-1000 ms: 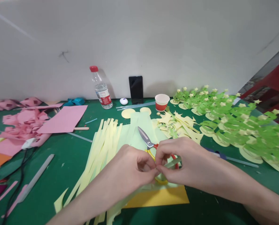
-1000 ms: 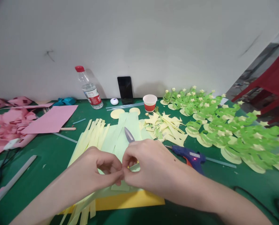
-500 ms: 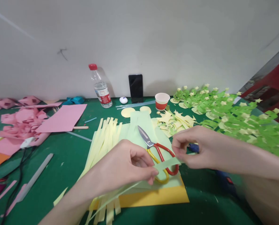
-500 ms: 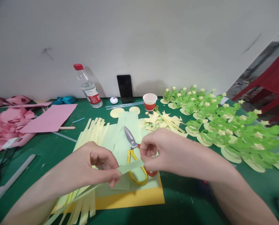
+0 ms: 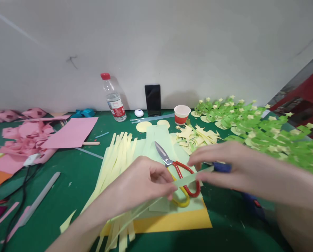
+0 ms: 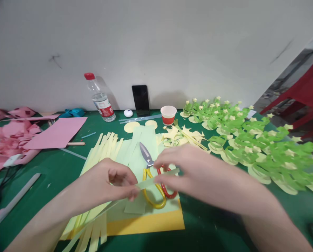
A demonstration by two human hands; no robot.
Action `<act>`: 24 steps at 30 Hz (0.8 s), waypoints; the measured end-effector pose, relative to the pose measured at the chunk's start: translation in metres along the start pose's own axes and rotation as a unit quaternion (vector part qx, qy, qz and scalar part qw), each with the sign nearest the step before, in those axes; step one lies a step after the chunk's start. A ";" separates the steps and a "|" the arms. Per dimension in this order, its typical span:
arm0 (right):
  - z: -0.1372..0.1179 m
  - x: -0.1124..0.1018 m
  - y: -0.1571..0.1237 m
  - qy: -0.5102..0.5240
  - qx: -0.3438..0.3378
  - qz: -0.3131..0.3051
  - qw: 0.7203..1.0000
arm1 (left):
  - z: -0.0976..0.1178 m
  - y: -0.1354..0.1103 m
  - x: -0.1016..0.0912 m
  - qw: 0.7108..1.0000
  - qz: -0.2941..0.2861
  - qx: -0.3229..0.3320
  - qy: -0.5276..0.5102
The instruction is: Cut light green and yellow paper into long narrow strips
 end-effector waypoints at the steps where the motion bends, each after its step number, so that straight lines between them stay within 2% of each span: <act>1: -0.005 0.013 0.002 0.009 -0.012 -0.043 0.999 | 0.001 0.001 0.001 1.000 0.013 0.014 0.016; 3: -0.010 0.031 0.004 0.014 -0.022 -0.110 0.994 | 0.003 0.002 0.002 0.997 0.036 0.055 0.049; 7: -0.007 0.039 0.007 0.022 -0.015 -0.155 0.988 | 0.005 0.001 0.006 0.992 0.022 0.100 0.068; 11: -0.003 0.042 0.008 0.091 0.015 -0.191 0.977 | 0.003 0.003 0.012 0.994 -0.016 0.089 0.061; 18: 0.003 0.052 0.007 0.211 0.083 -0.218 0.949 | -0.002 0.013 0.018 0.999 -0.032 0.041 -0.009; 24: 0.009 0.051 0.005 0.331 0.073 -0.261 0.904 | -0.003 0.014 0.024 0.987 -0.129 0.023 -0.089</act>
Point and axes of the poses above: each hand's wrist, its own y-axis towards the middle knuckle, its own x-axis out of the palm, z = x × y, the point moved 7 cm from there along y, towards the middle knuckle, and after that the axes turned 13 degrees about -x, right-handed, at the moved point
